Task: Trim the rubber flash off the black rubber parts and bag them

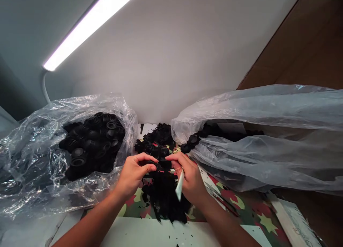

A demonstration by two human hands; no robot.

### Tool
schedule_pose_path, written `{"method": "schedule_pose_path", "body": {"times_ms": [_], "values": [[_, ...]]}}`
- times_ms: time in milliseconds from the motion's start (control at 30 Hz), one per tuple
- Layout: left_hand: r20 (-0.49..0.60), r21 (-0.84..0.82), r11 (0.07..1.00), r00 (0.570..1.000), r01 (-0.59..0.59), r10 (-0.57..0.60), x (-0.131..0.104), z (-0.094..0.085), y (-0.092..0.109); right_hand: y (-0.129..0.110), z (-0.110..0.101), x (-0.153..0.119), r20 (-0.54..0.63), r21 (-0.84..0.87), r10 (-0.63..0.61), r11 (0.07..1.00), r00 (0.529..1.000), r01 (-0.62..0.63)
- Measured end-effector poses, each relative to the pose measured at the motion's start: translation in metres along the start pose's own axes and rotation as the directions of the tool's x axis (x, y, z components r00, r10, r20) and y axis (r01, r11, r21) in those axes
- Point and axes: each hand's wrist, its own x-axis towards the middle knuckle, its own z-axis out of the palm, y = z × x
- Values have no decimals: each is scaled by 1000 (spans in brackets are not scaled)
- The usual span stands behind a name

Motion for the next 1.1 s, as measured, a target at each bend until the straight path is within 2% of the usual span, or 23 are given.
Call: {"method": "schedule_pose_path", "body": {"times_ms": [167, 300, 400, 567, 667, 733, 800, 833, 1000, 1100], "values": [[36, 124, 989, 996, -86, 82, -3, 7, 3, -14, 8, -6, 13, 74, -21, 997, 1000, 20], [54, 204, 964, 985, -169, 162, -5, 9, 2, -12, 12, -7, -4, 61, -20, 998, 1000, 20], [53, 274, 939, 979, -205, 198, -6, 10, 2, -9, 10, -5, 32, 16, -56, 998, 998, 56], [141, 356, 891, 959, -280, 245, -7, 9, 11, -13, 11, -5, 106, 78, 61, 995, 992, -70], [165, 375, 889, 963, -262, 214, -8, 7, 17, -10, 12, -4, 68, 35, 94, 995, 993, -96], [179, 370, 896, 965, -246, 191, -10, 6, 19, -2, 9, 0, -56, -46, 124, 991, 991, -127], [178, 353, 909, 970, -222, 167, -12, 5, 20, 6, 2, 4, -210, -113, 174, 973, 962, -201], [171, 337, 919, 973, -205, 154, -13, 4, 20, 10, -2, 6, -228, -111, 186, 970, 956, -215], [139, 229, 964, 985, -132, 101, -12, 3, 19, 3, -10, 7, -9, -12, 135, 991, 991, -135], [116, 215, 966, 986, -140, 117, -10, 1, 17, -7, -6, 4, -31, 56, 91, 994, 995, -89]]}}
